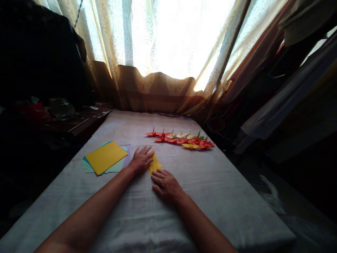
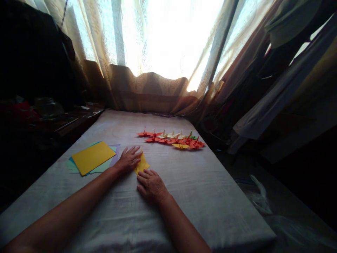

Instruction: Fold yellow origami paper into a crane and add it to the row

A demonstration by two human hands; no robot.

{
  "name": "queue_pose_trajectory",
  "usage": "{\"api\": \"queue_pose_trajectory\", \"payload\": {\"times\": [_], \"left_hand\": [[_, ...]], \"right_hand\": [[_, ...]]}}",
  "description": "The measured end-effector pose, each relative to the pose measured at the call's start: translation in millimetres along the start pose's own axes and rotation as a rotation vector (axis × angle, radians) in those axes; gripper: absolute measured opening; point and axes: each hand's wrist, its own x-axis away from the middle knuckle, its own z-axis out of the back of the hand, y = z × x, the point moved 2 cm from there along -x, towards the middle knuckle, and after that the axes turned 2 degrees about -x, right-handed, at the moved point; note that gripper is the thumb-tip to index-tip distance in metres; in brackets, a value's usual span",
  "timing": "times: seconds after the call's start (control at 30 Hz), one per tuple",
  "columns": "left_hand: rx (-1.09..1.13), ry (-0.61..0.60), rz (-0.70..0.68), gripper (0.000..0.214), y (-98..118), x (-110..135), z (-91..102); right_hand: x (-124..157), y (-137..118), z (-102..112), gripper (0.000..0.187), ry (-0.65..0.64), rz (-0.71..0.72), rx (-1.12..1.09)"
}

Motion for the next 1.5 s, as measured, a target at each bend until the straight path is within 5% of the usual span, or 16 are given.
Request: {"api": "queue_pose_trajectory", "payload": {"times": [0.17,0.33,0.83,1.5], "left_hand": [[0.026,-0.059,-0.078,0.046,10,20,-11.3],[0.045,-0.095,-0.016,0.05,6,10,-10.9],[0.014,0.024,0.061,0.05,7,3,-12.6],[-0.007,0.039,0.092,0.052,5,2,-14.2]], "right_hand": [[1,1,-3,0.041,0.003,0.005,-0.009],[2,0,-3,0.036,0.054,0.024,-0.033],[3,0,-5,0.036,0.062,0.0,-0.011],[1,1,-7,0.032,0.11,-0.001,-0.025]]}}
